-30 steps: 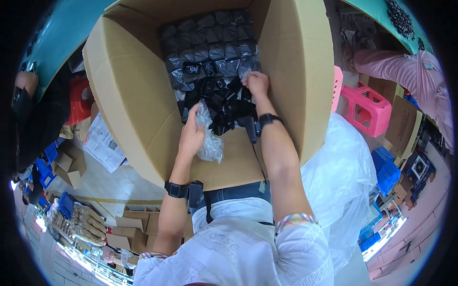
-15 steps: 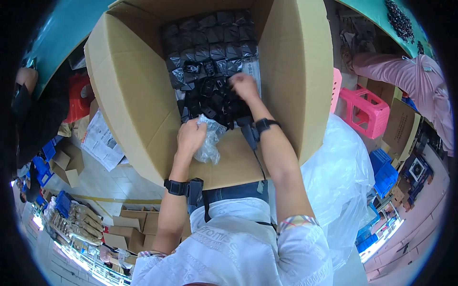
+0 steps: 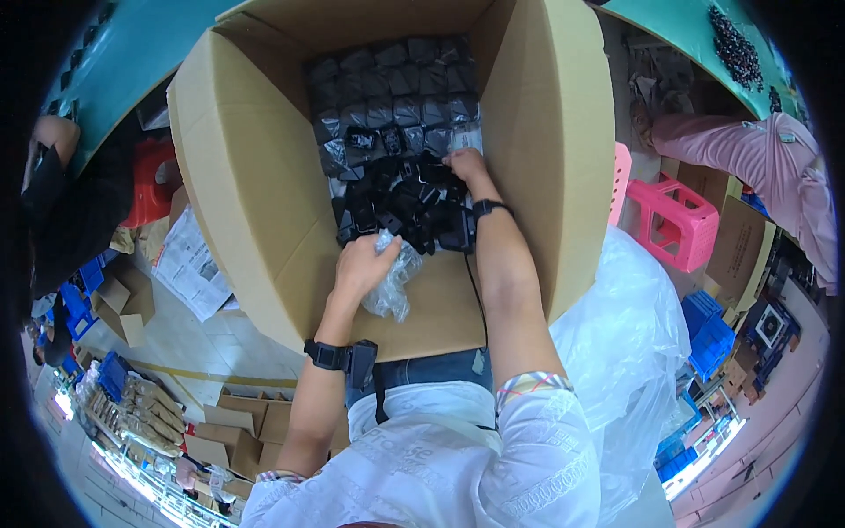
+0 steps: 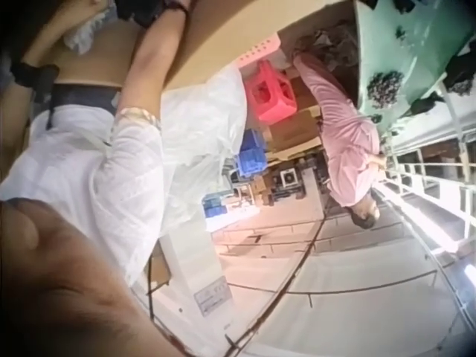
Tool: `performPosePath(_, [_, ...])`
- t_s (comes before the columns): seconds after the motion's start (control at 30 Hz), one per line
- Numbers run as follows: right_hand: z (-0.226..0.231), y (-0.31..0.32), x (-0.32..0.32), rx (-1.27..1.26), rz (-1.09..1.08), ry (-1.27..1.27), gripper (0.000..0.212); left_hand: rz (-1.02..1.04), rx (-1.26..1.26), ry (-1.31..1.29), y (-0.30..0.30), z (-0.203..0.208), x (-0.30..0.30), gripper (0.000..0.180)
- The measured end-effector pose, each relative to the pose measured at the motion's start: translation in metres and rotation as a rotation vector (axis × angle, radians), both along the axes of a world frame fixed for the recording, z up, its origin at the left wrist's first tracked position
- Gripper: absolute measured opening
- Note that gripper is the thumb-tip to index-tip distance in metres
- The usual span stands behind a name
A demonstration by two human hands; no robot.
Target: The person removes newspaper from a box, places black components into it, and then wraps individual components in plastic bags before returning them to the box.
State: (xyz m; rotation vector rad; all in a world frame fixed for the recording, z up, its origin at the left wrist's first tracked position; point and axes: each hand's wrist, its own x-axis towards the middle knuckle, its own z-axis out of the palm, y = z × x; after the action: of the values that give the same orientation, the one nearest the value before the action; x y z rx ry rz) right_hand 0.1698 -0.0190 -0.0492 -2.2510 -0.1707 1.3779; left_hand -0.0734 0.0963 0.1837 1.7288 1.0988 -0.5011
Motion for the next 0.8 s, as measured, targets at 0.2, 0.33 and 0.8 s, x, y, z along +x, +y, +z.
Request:
performPosePath(0.2, [0.069,0.011,-0.028,0.58,-1.025,0.379,0.012,0.021,0.001,0.048,0.002,0.005,-0.007,0.04])
performPosePath(0.33, [0.08,0.013,-0.017,0.651,-0.79,0.478,0.009,-0.016,-0.009,0.003,0.0,0.001,-0.006,0.039])
performPosePath(0.8, [0.086,0.093,-0.056,-0.293,0.609,-0.505,0.033,-0.006,0.034,-0.05,0.002,0.001,-0.012,0.037])
